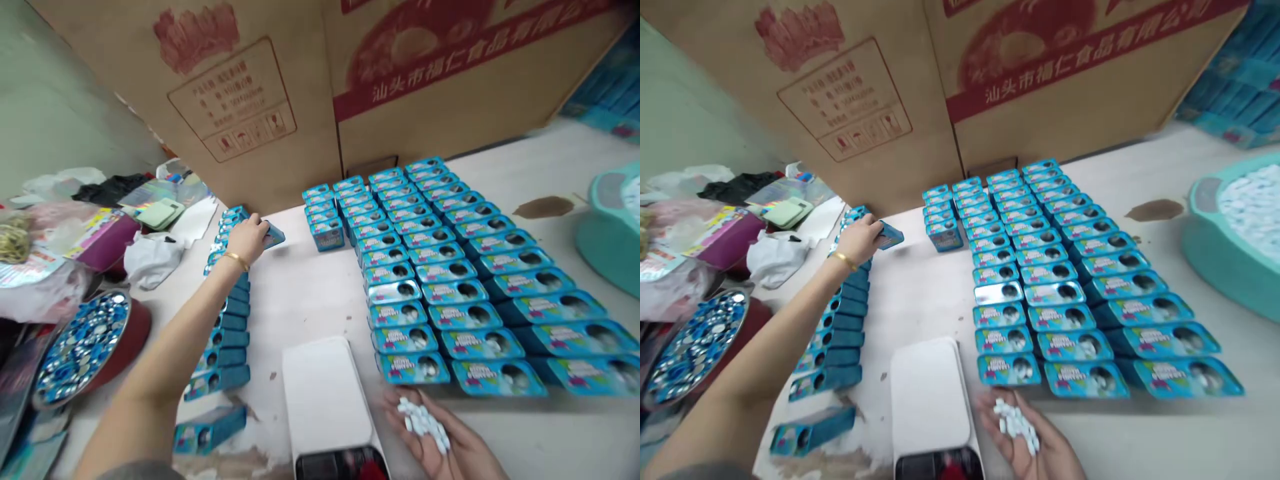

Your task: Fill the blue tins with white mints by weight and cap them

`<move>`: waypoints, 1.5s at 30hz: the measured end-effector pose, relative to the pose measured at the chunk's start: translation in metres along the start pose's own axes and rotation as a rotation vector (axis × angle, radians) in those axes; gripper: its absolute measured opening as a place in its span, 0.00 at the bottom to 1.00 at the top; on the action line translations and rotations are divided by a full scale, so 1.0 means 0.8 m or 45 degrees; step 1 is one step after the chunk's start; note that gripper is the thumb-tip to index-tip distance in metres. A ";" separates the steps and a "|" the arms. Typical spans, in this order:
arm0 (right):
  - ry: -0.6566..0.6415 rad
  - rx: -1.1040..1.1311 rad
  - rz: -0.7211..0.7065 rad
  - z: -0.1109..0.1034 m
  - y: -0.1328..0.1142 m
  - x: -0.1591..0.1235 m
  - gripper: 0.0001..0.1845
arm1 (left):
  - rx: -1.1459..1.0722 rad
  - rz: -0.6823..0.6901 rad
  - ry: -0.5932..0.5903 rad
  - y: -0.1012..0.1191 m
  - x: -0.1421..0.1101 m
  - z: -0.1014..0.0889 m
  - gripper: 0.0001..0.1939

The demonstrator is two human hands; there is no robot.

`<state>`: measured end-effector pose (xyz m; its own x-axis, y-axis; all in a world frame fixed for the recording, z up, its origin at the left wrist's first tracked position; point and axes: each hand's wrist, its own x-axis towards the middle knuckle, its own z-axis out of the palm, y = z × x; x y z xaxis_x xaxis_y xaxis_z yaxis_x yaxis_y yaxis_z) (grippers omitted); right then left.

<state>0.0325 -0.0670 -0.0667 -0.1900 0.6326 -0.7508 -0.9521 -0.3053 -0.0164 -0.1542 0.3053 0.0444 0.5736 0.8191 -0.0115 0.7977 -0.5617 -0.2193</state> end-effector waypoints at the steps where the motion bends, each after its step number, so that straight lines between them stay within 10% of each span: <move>1: 0.021 0.024 -0.011 0.007 0.000 -0.006 0.09 | -0.006 0.062 -0.030 0.015 -0.031 -0.015 0.07; 6: 0.026 0.011 0.010 0.025 0.012 -0.034 0.10 | -0.107 0.428 -0.155 0.109 -0.183 -0.071 0.10; 10: -0.028 -0.010 -0.002 0.015 0.027 -0.053 0.12 | -0.089 0.564 -0.189 0.167 -0.242 -0.071 0.10; 21: -0.152 -0.039 0.003 -0.008 0.049 -0.086 0.12 | -0.432 0.579 -0.001 0.226 -0.303 -0.079 0.14; 29: -0.102 0.014 0.091 -0.033 0.059 -0.088 0.10 | -0.588 0.564 -0.242 0.329 -0.374 -0.022 0.08; 45: -0.038 -0.059 0.137 -0.033 0.066 -0.099 0.10 | -0.751 0.333 -0.379 0.330 -0.382 -0.016 0.06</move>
<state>0.0037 -0.1519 -0.0254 -0.2982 0.6150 -0.7300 -0.9139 -0.4046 0.0325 -0.1164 -0.0947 0.0026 0.7521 0.5983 -0.2763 0.6567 -0.6451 0.3906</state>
